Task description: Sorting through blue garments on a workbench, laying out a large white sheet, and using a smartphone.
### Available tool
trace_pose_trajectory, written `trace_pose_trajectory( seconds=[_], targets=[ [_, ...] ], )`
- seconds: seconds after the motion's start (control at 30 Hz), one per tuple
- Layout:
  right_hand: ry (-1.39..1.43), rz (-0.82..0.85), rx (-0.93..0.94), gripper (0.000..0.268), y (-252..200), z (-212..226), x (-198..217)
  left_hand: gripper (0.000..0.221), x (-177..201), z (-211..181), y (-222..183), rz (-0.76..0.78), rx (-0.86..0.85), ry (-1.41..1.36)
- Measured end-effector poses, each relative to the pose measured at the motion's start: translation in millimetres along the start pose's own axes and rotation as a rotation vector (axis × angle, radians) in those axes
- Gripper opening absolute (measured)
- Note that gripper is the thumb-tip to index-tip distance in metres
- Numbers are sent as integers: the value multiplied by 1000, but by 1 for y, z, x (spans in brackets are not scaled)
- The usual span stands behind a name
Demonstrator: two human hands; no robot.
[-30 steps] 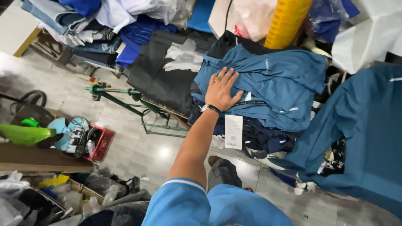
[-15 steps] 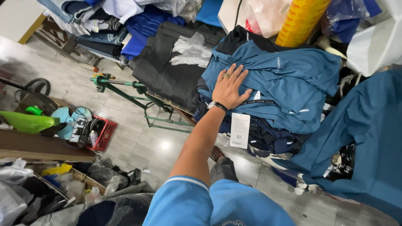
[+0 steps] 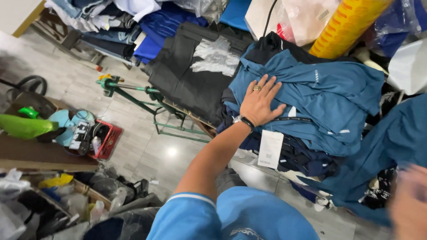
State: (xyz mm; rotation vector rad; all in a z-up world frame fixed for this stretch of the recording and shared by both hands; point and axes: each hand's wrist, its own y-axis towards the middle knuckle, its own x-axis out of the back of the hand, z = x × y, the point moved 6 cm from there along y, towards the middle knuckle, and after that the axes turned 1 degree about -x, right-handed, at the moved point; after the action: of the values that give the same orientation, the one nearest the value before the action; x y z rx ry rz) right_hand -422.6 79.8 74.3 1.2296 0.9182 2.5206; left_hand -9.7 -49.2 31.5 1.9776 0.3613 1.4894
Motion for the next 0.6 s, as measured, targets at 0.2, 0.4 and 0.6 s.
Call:
trace_pose_trajectory(
  seconds=[0.2,0.4,0.6],
  targets=[
    [-97,35,178,10,76,123,-114,65,23,4,7,59,17,-233],
    [-407,33,183,14,99,86,-197,66,27,30,-1,137,22,-574],
    [-533,-29,223,12,87,96,-206,41,85,104,20,11,-122,-758]
  ],
)
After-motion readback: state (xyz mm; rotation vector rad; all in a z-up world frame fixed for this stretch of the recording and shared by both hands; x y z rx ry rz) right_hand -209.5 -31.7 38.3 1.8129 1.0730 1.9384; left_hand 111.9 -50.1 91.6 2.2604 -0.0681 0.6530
